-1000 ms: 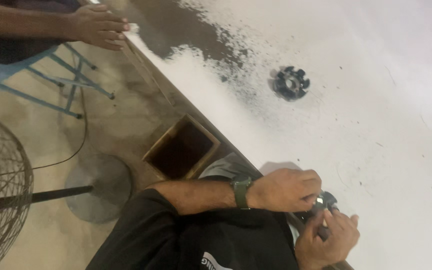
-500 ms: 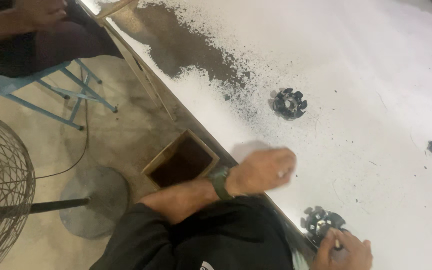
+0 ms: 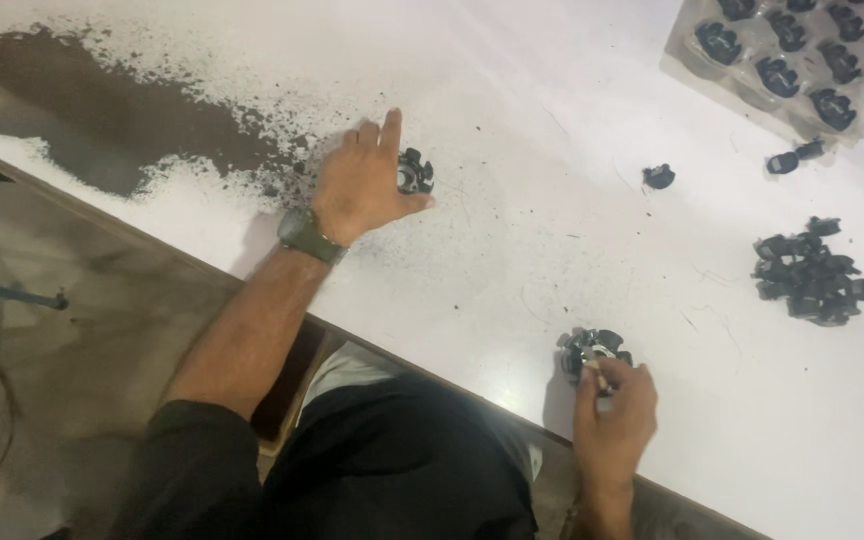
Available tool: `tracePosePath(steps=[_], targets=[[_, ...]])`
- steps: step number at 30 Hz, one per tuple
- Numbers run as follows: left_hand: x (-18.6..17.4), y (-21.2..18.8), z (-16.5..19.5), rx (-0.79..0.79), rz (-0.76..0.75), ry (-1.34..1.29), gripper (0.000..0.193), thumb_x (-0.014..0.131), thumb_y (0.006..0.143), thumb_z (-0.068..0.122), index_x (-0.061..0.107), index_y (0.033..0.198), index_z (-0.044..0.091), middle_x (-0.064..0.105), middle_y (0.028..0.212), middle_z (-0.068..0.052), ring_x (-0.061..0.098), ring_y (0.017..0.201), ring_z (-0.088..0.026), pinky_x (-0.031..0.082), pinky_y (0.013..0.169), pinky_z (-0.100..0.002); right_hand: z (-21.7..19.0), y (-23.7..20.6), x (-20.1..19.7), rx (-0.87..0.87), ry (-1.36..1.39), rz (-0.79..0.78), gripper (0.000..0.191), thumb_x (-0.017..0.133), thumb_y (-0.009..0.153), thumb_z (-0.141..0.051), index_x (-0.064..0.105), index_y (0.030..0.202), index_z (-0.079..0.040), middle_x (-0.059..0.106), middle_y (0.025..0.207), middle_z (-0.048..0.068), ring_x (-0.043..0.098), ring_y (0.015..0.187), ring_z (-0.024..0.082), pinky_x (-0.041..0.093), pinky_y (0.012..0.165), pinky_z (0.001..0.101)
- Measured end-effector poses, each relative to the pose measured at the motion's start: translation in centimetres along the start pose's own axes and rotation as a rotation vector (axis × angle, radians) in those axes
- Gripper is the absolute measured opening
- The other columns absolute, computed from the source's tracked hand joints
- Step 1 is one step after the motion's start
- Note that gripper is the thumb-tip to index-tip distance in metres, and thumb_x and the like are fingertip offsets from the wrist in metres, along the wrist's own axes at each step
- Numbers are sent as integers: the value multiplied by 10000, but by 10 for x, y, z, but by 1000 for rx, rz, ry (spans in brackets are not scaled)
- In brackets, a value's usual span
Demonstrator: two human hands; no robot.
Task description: The person sits at a white workbench and assembles black plastic sprocket-like components, fitting small black inserts into each sprocket hub one at a time by hand, using a small stick-like tool to help seat the pieces, and sets each finished sprocket aside on the table.
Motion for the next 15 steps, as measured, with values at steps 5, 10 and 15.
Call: tracePosePath(steps=[5,10,15], targets=[[17,-36,39,83,4,-59,1101,827,783,561,298,1502,-84,527,1325,-373,532,1255,-485,481,1022,-530,19,4,0,-114,14,101,208,695,969,-40,601,1148,10,687,1040,155,664,997,350,421,1204,564],[38,-97,76,203,-100,-117,1186,852,724,621,286,1485,-92,472,1291,-473,571,1187,-556,539,884,-514,9,-11,8,-125,255,170,164,635,988,-14,579,1141,-34,682,1085,152,681,973,262,377,1279,575],[8,-120,94,258,-506,-127,1152,830,737,526,233,1590,35,544,1320,-317,627,1164,-424,557,938,-485,-27,-27,25,-209,307,-31,228,673,930,43,584,1120,-48,695,1046,152,700,1050,319,393,1203,578]])
Point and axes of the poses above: each hand's wrist, its own y-axis towards the middle knuckle, its own x-axis out of the palm, z = x × y, the point moved 1 cm from there along y, towards the middle knuckle
